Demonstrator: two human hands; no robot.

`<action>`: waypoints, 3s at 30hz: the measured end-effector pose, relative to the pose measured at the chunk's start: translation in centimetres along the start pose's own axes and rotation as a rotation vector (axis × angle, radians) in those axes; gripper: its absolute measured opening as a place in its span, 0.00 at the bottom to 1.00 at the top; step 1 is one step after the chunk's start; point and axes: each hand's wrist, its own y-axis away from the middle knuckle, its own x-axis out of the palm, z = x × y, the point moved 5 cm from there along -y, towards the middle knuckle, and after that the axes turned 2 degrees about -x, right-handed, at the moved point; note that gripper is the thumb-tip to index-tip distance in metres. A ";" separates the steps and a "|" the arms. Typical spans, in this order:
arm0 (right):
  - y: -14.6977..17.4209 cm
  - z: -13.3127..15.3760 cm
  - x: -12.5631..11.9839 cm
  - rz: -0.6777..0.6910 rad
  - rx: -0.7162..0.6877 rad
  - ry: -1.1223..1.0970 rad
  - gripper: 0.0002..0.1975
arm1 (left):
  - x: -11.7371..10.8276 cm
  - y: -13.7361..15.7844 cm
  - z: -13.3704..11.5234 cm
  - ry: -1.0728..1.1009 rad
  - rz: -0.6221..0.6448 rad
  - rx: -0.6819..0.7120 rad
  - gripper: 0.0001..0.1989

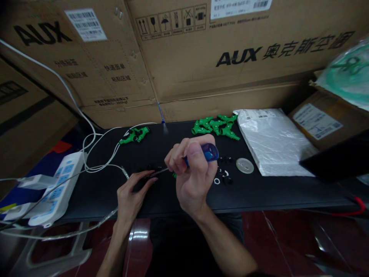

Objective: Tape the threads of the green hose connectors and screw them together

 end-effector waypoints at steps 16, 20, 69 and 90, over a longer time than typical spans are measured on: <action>2.6 -1.1 0.8 0.080 0.003 0.207 0.07 | -0.1 -0.1 -0.6 0.011 -0.025 0.055 0.08; 3.1 -0.9 2.1 0.200 -0.003 0.237 0.05 | -0.2 -0.3 -0.4 0.027 -0.037 -0.015 0.11; 8.4 -9.7 -4.1 0.267 0.884 0.757 0.14 | -0.9 0.3 3.5 0.088 -0.189 -0.355 0.15; -0.6 17.8 -17.9 -0.427 -0.025 0.953 0.20 | -0.8 1.5 -0.3 0.011 -0.179 -0.143 0.13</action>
